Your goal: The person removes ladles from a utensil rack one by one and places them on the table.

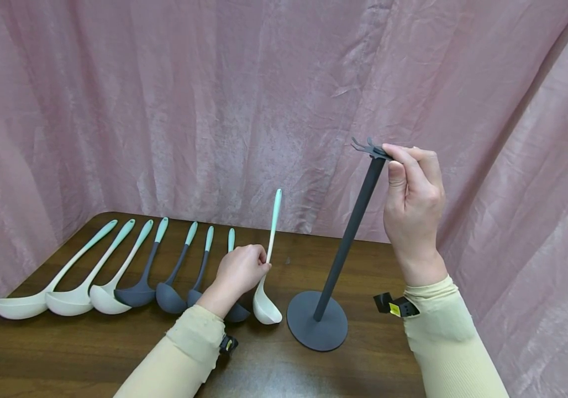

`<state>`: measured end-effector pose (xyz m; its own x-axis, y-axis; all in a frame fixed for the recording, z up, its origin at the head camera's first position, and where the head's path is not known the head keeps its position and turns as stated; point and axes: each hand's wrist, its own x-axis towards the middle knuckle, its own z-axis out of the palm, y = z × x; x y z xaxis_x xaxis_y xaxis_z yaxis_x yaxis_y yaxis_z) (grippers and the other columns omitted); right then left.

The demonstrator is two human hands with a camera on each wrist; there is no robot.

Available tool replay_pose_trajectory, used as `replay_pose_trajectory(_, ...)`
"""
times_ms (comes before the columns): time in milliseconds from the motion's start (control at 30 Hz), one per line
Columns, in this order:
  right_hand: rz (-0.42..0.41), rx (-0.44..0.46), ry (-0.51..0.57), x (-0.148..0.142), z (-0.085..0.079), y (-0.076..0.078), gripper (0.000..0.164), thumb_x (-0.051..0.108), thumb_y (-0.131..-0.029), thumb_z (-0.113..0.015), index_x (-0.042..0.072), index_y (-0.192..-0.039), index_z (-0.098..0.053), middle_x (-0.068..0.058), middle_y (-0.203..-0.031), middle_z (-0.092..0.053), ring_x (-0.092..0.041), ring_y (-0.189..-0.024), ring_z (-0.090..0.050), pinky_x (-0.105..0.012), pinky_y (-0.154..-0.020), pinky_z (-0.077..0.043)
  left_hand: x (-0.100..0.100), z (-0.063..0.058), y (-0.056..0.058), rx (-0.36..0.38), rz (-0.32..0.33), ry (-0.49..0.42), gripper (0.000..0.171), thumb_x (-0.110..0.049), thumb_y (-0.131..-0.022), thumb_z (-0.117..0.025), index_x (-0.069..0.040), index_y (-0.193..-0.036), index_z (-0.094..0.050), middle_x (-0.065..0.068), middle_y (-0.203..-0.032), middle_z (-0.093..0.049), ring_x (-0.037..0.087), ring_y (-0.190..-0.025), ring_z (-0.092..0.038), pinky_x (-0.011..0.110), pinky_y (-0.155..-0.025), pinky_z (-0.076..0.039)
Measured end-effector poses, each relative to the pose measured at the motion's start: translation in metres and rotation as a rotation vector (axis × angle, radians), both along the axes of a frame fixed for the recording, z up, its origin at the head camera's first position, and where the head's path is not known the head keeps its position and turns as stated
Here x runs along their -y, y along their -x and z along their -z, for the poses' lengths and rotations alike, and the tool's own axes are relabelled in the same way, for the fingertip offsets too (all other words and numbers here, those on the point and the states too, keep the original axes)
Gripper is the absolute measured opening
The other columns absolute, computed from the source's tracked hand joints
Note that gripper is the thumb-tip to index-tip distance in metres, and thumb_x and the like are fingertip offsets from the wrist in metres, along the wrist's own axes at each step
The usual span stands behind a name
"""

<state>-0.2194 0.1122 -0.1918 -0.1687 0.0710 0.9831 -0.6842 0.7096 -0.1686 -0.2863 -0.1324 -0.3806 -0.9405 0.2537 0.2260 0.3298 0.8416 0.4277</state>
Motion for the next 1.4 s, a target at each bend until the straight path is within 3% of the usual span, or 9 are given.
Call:
replay_pose_trajectory(1033, -0.005, -0.006, 0.014, 0.000, 0.000, -0.001, 0.020, 0.006, -0.098, -0.063, 0.000, -0.114, -0.074, -0.024, -0.106, -0.063, -0.030, -0.100, -0.061, -0.031, -0.089, -0.043, 0.009, 0.017, 0.008, 0.134, -0.042, 0.143, 0.034, -0.030, -0.092, -0.074, -0.021, -0.061, -0.062, -0.005, -0.058, -0.057, 0.017, -0.055, -0.054, 0.035, -0.049, -0.042)
replay_pose_trajectory(1400, -0.008, -0.008, 0.015, 0.003, -0.001, -0.003, 0.020, 0.006, -0.098, -0.063, -0.001, -0.114, -0.074, -0.025, -0.105, -0.063, -0.031, -0.101, -0.060, -0.034, -0.092, -0.043, 0.011, 0.019, 0.009, 0.172, -0.043, 0.174, 0.034, -0.030, -0.092, -0.073, -0.020, -0.061, -0.063, -0.004, -0.060, -0.058, 0.018, -0.058, -0.056, 0.038, -0.051, -0.045)
